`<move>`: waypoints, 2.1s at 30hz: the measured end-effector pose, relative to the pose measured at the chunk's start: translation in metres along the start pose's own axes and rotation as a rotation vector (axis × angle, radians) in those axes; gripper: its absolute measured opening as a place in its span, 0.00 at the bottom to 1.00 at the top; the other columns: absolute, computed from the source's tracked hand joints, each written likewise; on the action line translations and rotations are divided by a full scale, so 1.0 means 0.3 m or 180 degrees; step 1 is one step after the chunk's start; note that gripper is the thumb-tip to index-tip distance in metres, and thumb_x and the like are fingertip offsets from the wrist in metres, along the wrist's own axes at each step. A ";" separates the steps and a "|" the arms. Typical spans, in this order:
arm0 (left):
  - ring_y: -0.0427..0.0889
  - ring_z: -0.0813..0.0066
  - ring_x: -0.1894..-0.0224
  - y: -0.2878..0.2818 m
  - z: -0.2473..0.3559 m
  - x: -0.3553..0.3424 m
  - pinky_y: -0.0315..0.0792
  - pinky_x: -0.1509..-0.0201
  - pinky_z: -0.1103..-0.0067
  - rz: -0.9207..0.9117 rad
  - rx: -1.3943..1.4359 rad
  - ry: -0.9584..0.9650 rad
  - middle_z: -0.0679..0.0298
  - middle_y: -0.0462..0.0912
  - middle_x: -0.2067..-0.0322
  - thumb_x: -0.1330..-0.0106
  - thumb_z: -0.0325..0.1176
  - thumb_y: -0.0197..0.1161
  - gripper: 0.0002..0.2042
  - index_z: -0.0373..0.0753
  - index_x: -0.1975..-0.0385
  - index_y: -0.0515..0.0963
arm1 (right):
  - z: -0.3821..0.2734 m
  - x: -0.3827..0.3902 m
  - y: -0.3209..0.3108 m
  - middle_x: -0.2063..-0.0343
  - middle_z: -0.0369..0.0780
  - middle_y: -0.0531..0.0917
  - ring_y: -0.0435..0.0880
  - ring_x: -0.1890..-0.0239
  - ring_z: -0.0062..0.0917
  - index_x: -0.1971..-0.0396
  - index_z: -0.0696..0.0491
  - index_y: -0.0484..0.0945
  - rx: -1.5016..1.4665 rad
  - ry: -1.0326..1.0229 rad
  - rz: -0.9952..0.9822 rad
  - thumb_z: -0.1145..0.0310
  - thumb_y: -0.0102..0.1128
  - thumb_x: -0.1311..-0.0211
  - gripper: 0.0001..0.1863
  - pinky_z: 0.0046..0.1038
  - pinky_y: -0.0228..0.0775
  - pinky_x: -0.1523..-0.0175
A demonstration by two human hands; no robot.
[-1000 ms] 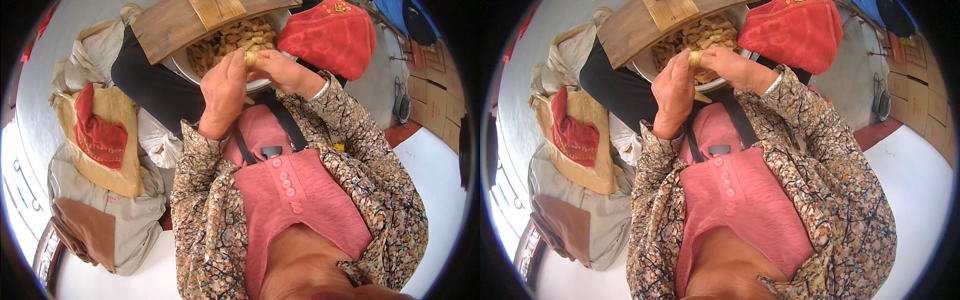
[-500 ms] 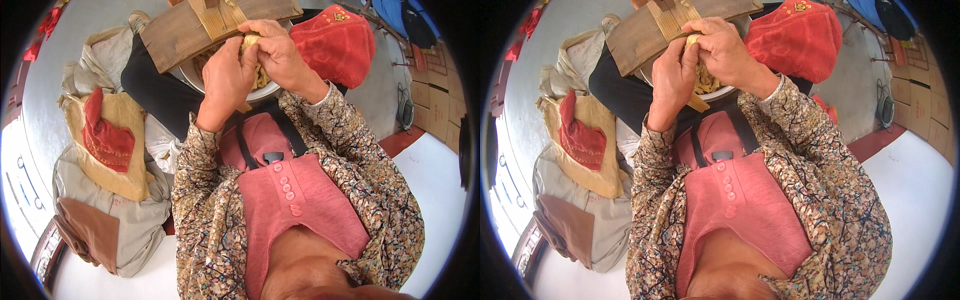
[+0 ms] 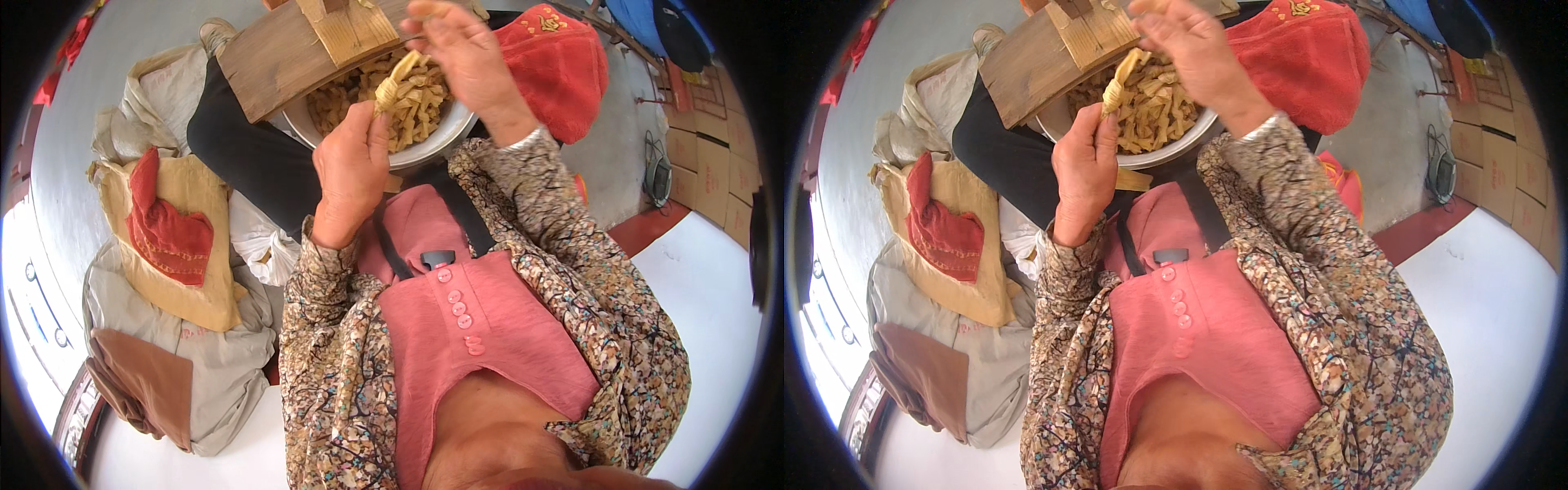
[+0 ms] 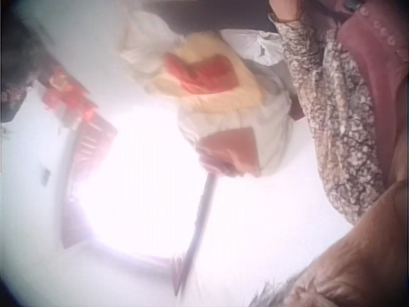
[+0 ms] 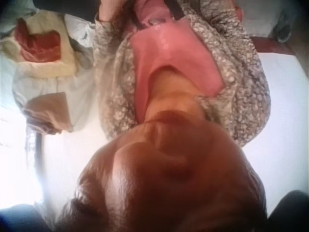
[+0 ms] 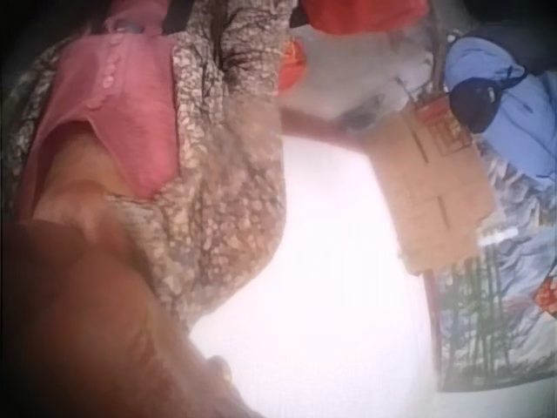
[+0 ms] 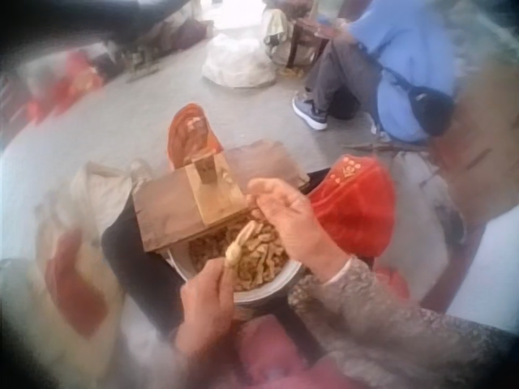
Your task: The person sits on the floor and repeatedly picks up dried banana leaves from a metal bowl, separates them by hand, and places them into a white plastic bag. The person continues this process throughout the clip.
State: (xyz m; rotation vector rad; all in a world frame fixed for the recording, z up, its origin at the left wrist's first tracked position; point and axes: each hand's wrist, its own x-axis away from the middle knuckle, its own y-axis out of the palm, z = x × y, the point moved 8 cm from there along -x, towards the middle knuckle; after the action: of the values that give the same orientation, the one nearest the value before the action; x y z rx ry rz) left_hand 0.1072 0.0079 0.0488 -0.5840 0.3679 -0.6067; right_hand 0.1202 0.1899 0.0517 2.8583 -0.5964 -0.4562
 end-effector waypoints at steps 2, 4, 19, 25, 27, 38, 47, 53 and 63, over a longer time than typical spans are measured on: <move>0.76 0.62 0.78 -0.051 0.037 0.001 0.70 0.75 0.73 0.0309 -0.0686 0.0561 0.61 0.76 0.76 0.36 0.30 0.60 0.06 0.40 0.61 0.76 | -0.114 -0.009 0.038 0.60 0.34 0.80 0.77 0.57 0.14 0.51 0.58 0.76 0.0534 -0.0165 -0.0365 0.64 0.56 0.33 0.15 0.20 0.71 0.53; 0.77 0.59 0.78 -0.064 0.075 -0.008 0.71 0.75 0.70 0.0438 -0.1137 0.0984 0.61 0.72 0.78 0.42 0.29 0.62 0.09 0.42 0.62 0.75 | -0.114 0.018 0.073 0.64 0.35 0.81 0.79 0.59 0.15 0.55 0.58 0.77 0.1301 0.0466 -0.1165 0.63 0.56 0.33 0.15 0.21 0.71 0.53; 0.78 0.54 0.75 -0.048 0.107 -0.078 0.71 0.74 0.67 -0.0470 -0.0167 0.0998 0.55 0.76 0.78 0.40 0.29 0.60 0.02 0.40 0.71 0.75 | -0.163 0.097 0.204 0.72 0.38 0.76 0.75 0.67 0.34 0.71 0.52 0.73 0.3961 -0.1228 -0.2713 0.69 0.63 0.48 0.08 0.33 0.66 0.59; 0.79 0.51 0.70 -0.149 -0.097 -0.044 0.71 0.70 0.67 -0.0744 0.0162 -0.0552 0.52 0.77 0.77 0.35 0.31 0.58 0.06 0.37 0.71 0.75 | -0.219 -0.039 -0.128 0.63 0.43 0.80 0.80 0.60 0.34 0.61 0.58 0.76 0.2863 0.0967 -0.2100 0.70 0.57 0.40 0.10 0.32 0.72 0.55; 0.79 0.51 0.70 -0.096 0.000 -0.058 0.71 0.70 0.67 -0.0783 0.0388 0.0180 0.53 0.77 0.76 0.35 0.31 0.58 0.05 0.37 0.70 0.75 | -0.284 0.017 0.064 0.62 0.37 0.80 0.79 0.60 0.26 0.51 0.56 0.76 0.3072 -0.0429 -0.2039 0.68 0.57 0.36 0.15 0.25 0.70 0.52; 0.78 0.53 0.74 -0.028 0.040 -0.137 0.71 0.71 0.69 -0.0956 0.0676 0.0342 0.54 0.78 0.77 0.35 0.33 0.59 0.06 0.36 0.68 0.77 | -0.043 0.018 0.073 0.75 0.32 0.81 0.77 0.76 0.12 0.63 0.58 0.81 0.1191 0.2114 -0.2170 0.68 0.60 0.38 0.09 0.17 0.71 0.69; 0.70 0.86 0.69 -0.102 -0.062 -0.263 0.66 0.66 0.86 -0.0875 0.1205 -0.0251 0.72 0.75 0.73 0.30 0.33 0.56 0.13 0.30 0.54 0.78 | -0.056 -0.124 0.052 0.75 0.26 0.76 0.69 0.74 0.07 0.62 0.55 0.78 0.2044 0.0677 -0.1428 0.68 0.54 0.33 0.07 0.14 0.61 0.70; 0.71 0.84 0.69 -0.106 -0.158 -0.376 0.67 0.66 0.84 -0.0561 0.1215 -0.0272 0.70 0.75 0.74 0.31 0.31 0.56 0.11 0.28 0.59 0.77 | 0.017 -0.195 0.053 0.75 0.37 0.78 0.76 0.70 0.21 0.62 0.57 0.77 0.2342 0.0089 -0.1074 0.64 0.55 0.34 0.11 0.26 0.69 0.62; 0.78 0.60 0.74 -0.138 -0.255 -0.375 0.70 0.68 0.71 0.0293 -0.0465 0.0023 0.54 0.79 0.76 0.35 0.33 0.59 0.08 0.33 0.67 0.77 | 0.084 -0.117 0.006 0.66 0.44 0.80 0.80 0.63 0.36 0.66 0.56 0.77 0.3017 -0.0090 -0.1022 0.67 0.54 0.37 0.08 0.32 0.69 0.57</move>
State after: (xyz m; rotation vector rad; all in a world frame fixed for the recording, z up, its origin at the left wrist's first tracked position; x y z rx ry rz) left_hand -0.0333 0.0198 0.0317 -0.7008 0.4461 -0.4964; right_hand 0.0806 0.1997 0.0377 3.8918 -0.4211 -0.3011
